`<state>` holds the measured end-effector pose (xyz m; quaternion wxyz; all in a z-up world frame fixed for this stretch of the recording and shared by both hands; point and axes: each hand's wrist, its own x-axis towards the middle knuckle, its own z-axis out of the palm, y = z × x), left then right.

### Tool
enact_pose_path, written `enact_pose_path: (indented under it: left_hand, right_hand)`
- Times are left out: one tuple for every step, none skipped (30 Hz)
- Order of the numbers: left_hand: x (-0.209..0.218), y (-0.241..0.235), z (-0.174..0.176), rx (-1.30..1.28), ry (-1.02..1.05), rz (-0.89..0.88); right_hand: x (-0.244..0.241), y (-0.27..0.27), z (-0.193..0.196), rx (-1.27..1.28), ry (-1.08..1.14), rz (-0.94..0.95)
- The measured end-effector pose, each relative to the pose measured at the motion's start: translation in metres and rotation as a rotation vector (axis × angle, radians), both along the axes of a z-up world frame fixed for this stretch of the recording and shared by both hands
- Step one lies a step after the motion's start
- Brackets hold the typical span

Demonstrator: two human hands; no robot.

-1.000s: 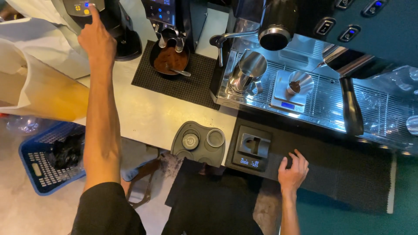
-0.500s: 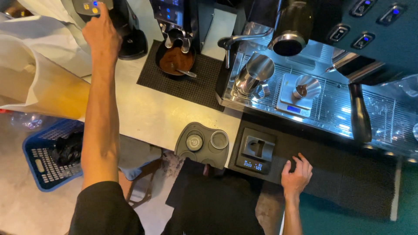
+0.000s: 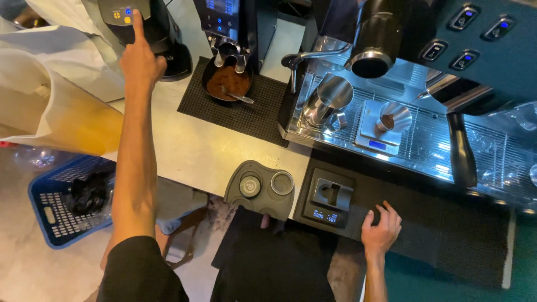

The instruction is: The person prepares an espresso shot by leveling coffee grounds in a portafilter using a spoon, tamping the grounds, and then placing a glass under an espresso machine to collect the brew.

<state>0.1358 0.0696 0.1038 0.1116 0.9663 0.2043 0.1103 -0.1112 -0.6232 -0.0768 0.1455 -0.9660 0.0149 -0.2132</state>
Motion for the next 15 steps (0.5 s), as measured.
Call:
enact_pose_path:
  left_hand:
    - [-0.005, 0.002, 0.001, -0.002, 0.008, -0.004]
    - [-0.004, 0.003, 0.004, -0.038, -0.032, -0.009]
    - [-0.002, 0.005, 0.008, -0.075, -0.071, -0.014]
    - [0.001, 0.006, 0.009, -0.074, -0.074, -0.009]
    - [0.005, 0.007, 0.009, -0.078, -0.109, -0.017]
    - [0.008, 0.006, 0.008, -0.085, -0.143, -0.026]
    - [0.013, 0.009, 0.002, -0.086, -0.143, -0.023]
    - [0.014, 0.012, -0.005, 0.005, -0.127, -0.02]
    - [0.015, 0.015, -0.013, 0.097, -0.111, -0.019]
    - [0.015, 0.014, -0.015, 0.097, -0.117, -0.019]
    - [0.016, 0.013, -0.017, 0.058, -0.124, 0.018]
    - [0.014, 0.014, -0.019, 0.021, -0.125, 0.055]
    - [0.02, 0.018, -0.02, 0.023, -0.125, 0.055]
    - [0.02, 0.021, -0.025, 0.127, -0.092, 0.037]
    - [0.02, 0.023, -0.029, 0.23, -0.058, 0.019]
  right_hand:
    - [-0.005, 0.001, 0.0, -0.002, 0.008, -0.004]
    - [-0.002, 0.001, 0.0, -0.005, 0.014, -0.008]
    - [0.0, 0.002, 0.0, -0.008, 0.02, -0.011]
    - [0.001, 0.002, -0.001, -0.007, 0.018, -0.006]
    - [0.002, 0.002, -0.003, -0.009, 0.012, -0.007]
    - [0.001, 0.0, -0.004, -0.014, 0.008, -0.011]
    - [0.006, -0.001, -0.004, -0.015, 0.007, -0.007]
    - [0.003, 0.0, -0.004, -0.018, 0.01, -0.003]
    - [0.0, 0.0, -0.004, -0.021, 0.014, 0.002]
    - [0.001, -0.002, -0.006, -0.021, 0.007, 0.001]
    - [0.002, -0.004, -0.008, -0.033, 0.019, -0.005]
    - [-0.001, -0.004, -0.009, -0.042, 0.038, -0.012]
    - [0.0, -0.001, -0.009, -0.041, 0.038, -0.012]
    - [0.0, -0.001, -0.009, -0.041, 0.026, -0.005]
    - [0.0, -0.002, -0.008, -0.041, 0.015, 0.001]
